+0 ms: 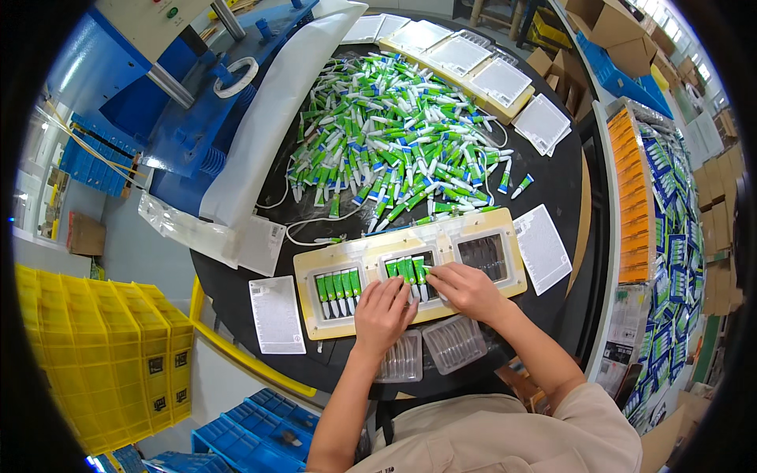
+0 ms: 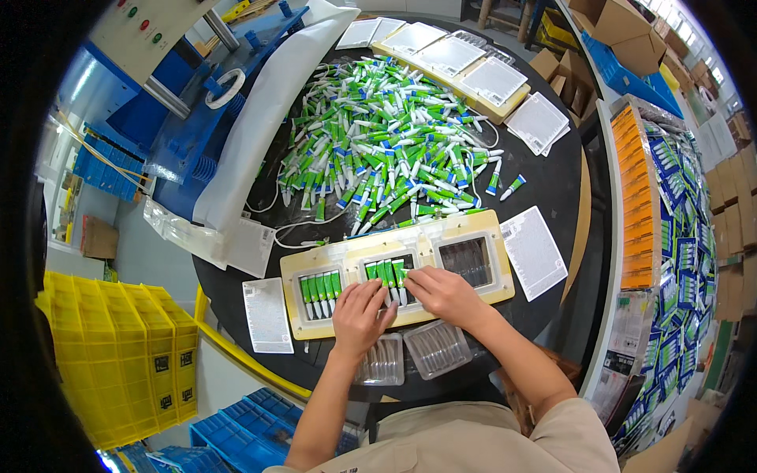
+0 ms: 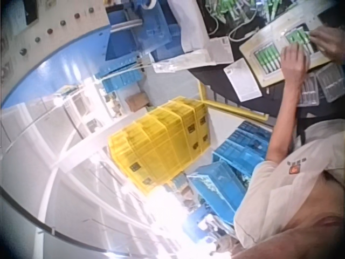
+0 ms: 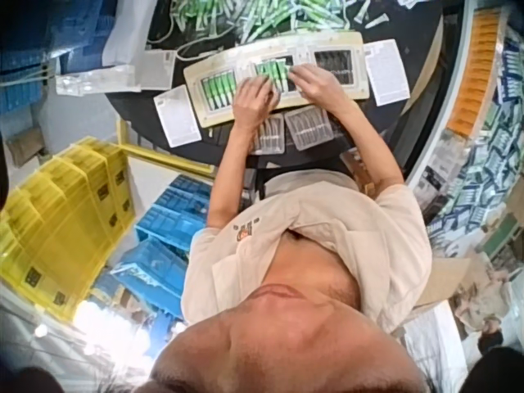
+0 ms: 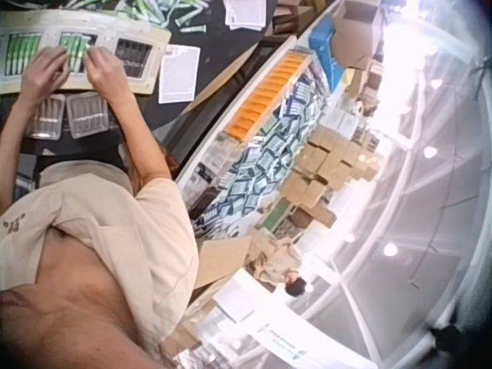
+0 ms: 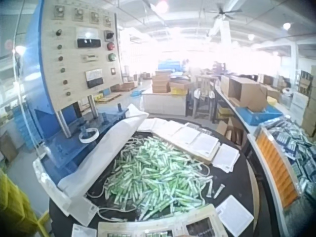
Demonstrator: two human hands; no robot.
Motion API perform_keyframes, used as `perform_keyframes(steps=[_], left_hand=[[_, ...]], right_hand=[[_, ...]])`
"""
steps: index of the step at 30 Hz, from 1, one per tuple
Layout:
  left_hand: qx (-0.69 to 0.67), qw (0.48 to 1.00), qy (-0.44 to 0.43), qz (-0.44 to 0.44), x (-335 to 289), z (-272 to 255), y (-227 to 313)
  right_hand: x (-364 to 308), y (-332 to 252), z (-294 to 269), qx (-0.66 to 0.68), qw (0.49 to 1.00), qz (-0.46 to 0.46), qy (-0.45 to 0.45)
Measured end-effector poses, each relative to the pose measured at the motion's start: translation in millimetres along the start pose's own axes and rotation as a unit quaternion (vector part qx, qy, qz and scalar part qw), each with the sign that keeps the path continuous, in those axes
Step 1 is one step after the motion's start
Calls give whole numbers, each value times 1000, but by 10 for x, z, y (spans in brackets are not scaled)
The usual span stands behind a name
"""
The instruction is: The person places green cylindrical batteries into a wooden jig with three compartments, then covers each compartment with a clear plastic sheet and a white paper label. The person repeats this process multiple times, handling batteries, plastic sheets, and labels by hand.
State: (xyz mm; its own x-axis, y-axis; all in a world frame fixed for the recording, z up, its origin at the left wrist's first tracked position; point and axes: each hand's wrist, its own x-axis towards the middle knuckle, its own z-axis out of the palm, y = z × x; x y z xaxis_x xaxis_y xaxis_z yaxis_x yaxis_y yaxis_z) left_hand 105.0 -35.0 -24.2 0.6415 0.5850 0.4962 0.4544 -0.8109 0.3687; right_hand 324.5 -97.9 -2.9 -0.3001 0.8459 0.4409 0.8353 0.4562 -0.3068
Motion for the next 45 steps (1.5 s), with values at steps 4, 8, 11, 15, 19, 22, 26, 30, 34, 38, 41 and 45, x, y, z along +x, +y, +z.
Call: perform_keyframes(steps=[4, 8, 11, 15, 19, 22, 26, 30, 34, 38, 41, 45], left_hand=[[0, 999, -48, -12, -37, -46, -12], [19, 994, -105, -8, -48, -39, -42], [34, 991, -133, -4, -52, -37, -58], [32, 989, -142, -3, -40, -25, -44], [21, 986, -165, 25, -33, 4, 5], [41, 983, -172, 54, -33, 20, 25], [80, 982, -165, 40, -20, 57, 61], [81, 983, -164, 17, -29, 73, 96], [68, 980, -182, 28, -65, 65, 92], [65, 981, -182, 23, -75, 70, 79], [61, 981, -184, 21, -70, 53, 79], [58, 982, -177, -27, -103, -8, 95]], right_hand=[[23, -38, 76, -85, 996, -33, -18], [35, -86, 96, -91, 996, -14, -17], [48, -114, 96, -99, 995, 1, -23], [48, -134, 99, -92, 995, 15, -21], [8, -134, 58, -69, 997, 26, 1], [-31, -128, -3, -53, 997, 49, 16], [-47, -142, -26, -38, 996, 69, 32], [-37, -155, 29, -41, 997, 57, 13], [-27, -135, 81, -68, 997, 27, -18], [17, -86, 138, -76, 996, 19, -50], [28, -62, 153, -60, 997, 38, -31], [-47, -121, 124, -35, 996, 80, 14]])
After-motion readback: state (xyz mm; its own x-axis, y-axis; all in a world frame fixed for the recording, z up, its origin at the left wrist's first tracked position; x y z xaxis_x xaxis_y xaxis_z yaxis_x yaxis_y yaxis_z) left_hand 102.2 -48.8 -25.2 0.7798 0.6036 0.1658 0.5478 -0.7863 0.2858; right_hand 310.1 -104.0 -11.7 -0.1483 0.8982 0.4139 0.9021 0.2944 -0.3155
